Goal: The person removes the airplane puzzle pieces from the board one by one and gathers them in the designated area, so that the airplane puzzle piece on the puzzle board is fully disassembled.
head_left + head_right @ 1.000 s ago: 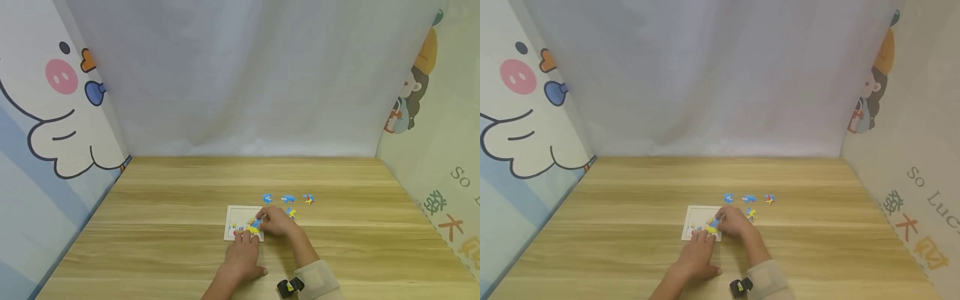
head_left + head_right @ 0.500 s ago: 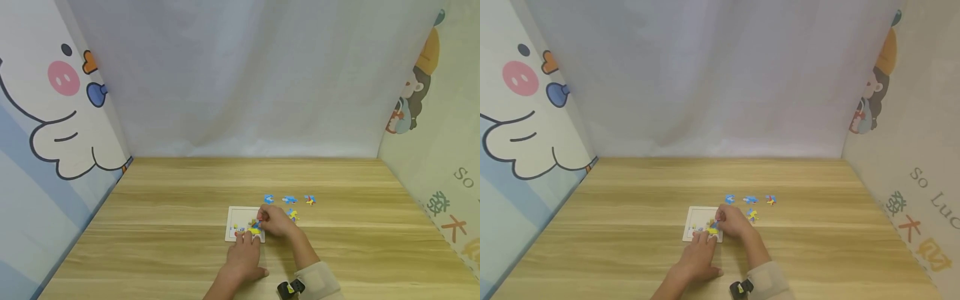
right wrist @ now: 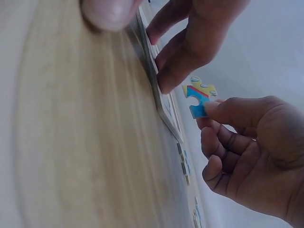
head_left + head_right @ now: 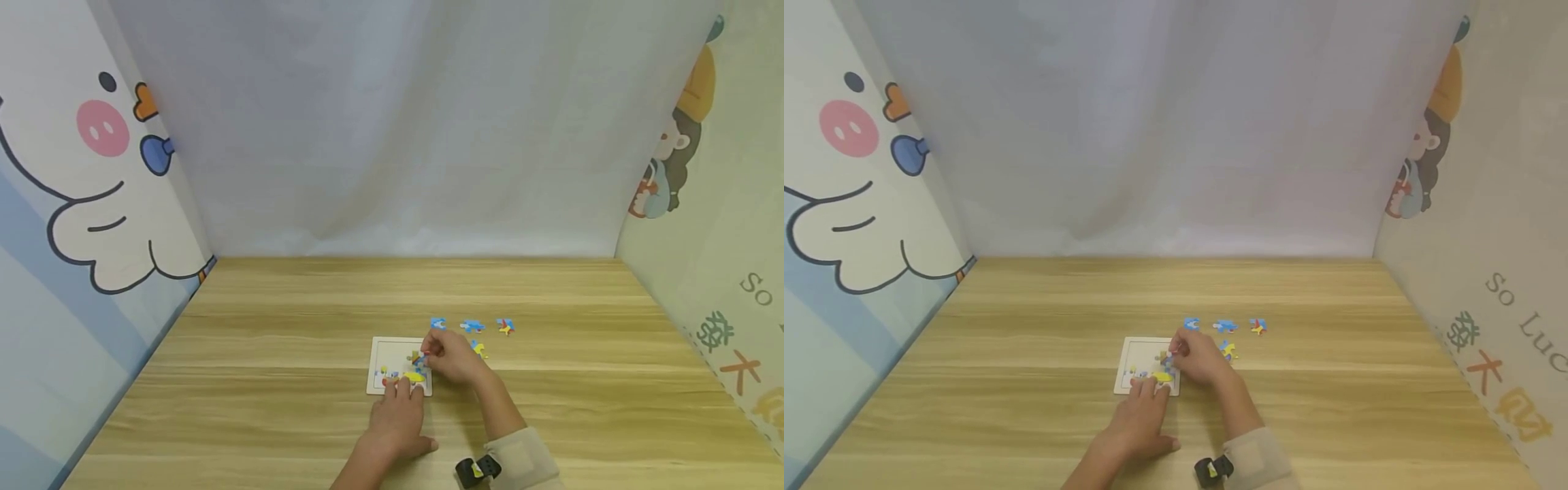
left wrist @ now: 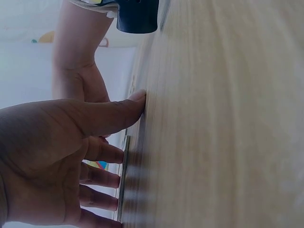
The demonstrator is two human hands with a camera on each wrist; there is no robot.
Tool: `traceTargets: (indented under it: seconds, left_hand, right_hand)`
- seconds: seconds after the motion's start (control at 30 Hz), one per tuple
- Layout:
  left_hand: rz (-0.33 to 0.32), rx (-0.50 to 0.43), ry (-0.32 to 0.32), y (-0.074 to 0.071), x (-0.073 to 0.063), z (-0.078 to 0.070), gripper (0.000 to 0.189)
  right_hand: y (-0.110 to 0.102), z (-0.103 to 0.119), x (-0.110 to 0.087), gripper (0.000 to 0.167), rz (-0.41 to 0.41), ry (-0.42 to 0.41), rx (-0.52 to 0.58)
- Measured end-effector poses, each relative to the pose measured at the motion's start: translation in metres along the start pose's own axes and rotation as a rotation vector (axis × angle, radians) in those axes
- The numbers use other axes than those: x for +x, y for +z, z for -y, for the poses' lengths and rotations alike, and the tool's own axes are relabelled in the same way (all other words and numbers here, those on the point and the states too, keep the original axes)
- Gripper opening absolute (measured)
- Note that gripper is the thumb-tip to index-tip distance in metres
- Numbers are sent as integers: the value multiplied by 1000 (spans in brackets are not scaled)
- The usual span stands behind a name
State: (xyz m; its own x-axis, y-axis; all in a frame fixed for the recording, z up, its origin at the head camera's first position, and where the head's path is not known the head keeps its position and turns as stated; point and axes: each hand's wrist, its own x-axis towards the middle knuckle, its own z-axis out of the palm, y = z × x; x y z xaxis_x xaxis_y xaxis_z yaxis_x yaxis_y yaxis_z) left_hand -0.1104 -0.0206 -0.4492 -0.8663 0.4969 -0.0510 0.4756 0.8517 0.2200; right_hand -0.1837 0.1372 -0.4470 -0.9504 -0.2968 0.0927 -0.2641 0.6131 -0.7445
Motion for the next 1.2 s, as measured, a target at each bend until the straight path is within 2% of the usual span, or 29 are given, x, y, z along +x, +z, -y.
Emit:
traceTargets:
  seconds: [0.17, 0.4, 0.57, 0.73, 1.0, 1.2]
  left_hand:
    - [0, -16, -3, 1, 0, 1, 81]
    - [5, -28, -19, 1, 1, 2, 81]
    - [11, -42, -24, 2, 1, 2, 81]
    - [14, -49, -32, 3, 0, 1, 82]
    - [14, -45, -34, 5, 1, 3, 81]
    - [23, -42, -38, 6, 3, 4, 82]
  right_hand:
    - [-7, -3, -6, 12, -6, -19, 40]
    - [-23, -12, -15, 11, -34, 34, 101]
    - [-33, -20, -21, 11, -52, 12, 118]
    - [-37, -27, -25, 13, -57, 42, 148]
    - [-45, -38, -30, 16, -95, 44, 128]
    - [-54, -39, -35, 19, -136, 133, 146]
